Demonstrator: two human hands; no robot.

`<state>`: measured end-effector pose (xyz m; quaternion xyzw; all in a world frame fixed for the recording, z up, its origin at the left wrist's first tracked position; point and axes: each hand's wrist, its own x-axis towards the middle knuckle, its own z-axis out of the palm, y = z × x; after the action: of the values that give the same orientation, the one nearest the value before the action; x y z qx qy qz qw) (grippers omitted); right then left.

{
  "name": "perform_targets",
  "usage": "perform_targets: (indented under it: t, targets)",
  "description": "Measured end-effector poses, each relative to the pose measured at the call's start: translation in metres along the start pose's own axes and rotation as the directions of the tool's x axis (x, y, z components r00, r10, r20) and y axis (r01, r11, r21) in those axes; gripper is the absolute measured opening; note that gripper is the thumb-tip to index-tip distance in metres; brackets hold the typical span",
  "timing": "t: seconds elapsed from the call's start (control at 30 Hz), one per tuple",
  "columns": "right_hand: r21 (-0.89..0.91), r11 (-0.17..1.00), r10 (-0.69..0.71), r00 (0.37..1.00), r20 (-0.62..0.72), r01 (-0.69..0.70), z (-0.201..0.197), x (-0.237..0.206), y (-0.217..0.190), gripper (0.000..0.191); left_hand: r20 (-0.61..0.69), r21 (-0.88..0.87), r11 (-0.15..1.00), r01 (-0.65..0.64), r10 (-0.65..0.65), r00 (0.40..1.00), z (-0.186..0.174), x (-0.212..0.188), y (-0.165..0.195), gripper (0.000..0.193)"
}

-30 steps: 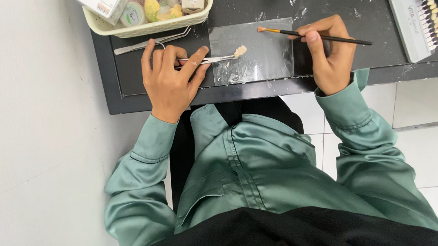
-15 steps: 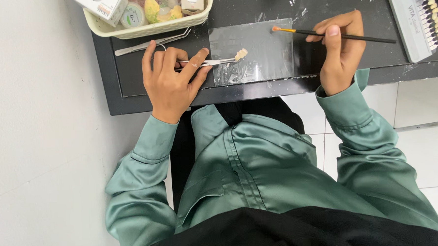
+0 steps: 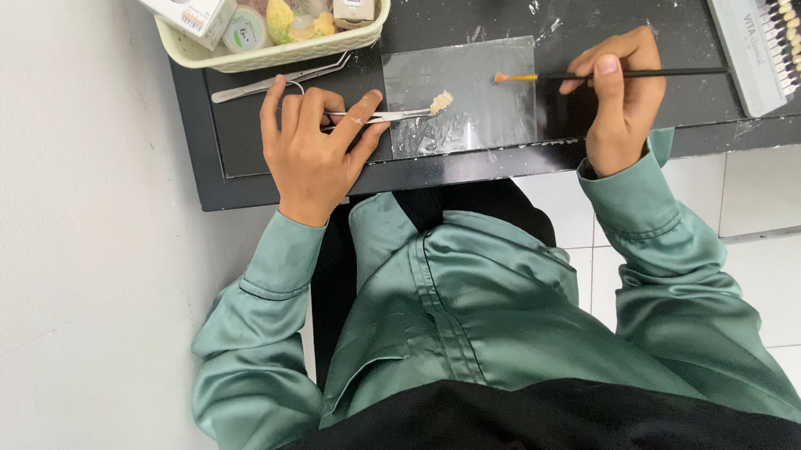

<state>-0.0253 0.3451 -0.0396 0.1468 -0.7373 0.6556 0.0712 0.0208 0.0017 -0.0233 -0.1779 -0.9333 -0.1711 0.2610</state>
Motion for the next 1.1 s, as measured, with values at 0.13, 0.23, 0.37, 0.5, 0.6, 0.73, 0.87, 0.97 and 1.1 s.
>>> perform_targets:
  t: [0.13,0.23,0.37,0.5,0.6,0.73,0.87,0.97,1.1]
  targets:
    - [-0.077,0.997,-0.027,0.999,-0.042,0.024,0.006,0.006,-0.008,0.02,0.003,-0.005,1.0,0.004,-0.004,1.0,-0.001,-0.001,0.001,0.028]
    - [0.018,1.0,0.011,0.998,-0.069,-0.009,0.008,0.006,-0.012,0.021,-0.003,-0.021,1.0,0.018,-0.018,1.0,0.001,0.0,0.0,0.023]
    - [0.063,0.998,0.005,1.0,0.016,-0.006,0.001,0.008,-0.006,0.029,0.023,-0.041,0.998,0.047,-0.046,0.999,0.002,0.001,-0.001,0.017]
    - [0.018,0.996,0.086,0.975,0.206,-0.091,-0.012,0.012,-0.001,0.021,0.046,-0.064,0.996,0.07,-0.067,0.997,0.002,0.004,-0.001,0.017]
    - [0.014,0.99,0.128,0.951,0.281,-0.138,-0.022,0.016,-0.003,0.01,0.058,-0.077,0.994,0.084,-0.079,0.995,0.001,0.005,-0.002,0.017]
    - [-0.14,0.974,0.21,0.941,0.266,-0.178,-0.034,0.021,-0.008,0.007,0.061,-0.102,0.99,0.101,-0.095,0.994,0.001,0.006,-0.002,0.019]
    - [-0.355,0.935,0.097,0.973,0.208,-0.017,-0.037,0.022,-0.009,0.012,0.074,-0.11,0.988,0.11,-0.102,0.992,0.002,0.006,-0.001,0.019]
    - [-0.591,0.785,-0.06,0.971,0.231,0.189,-0.033,0.021,-0.008,0.018,0.089,-0.111,0.988,0.11,-0.1,0.991,0.002,0.006,-0.001,0.018]
    - [-0.601,0.746,-0.14,0.95,0.278,0.286,-0.028,0.021,-0.009,0.019,0.1,-0.126,0.985,0.12,-0.108,0.989,0.001,0.005,0.002,0.018]
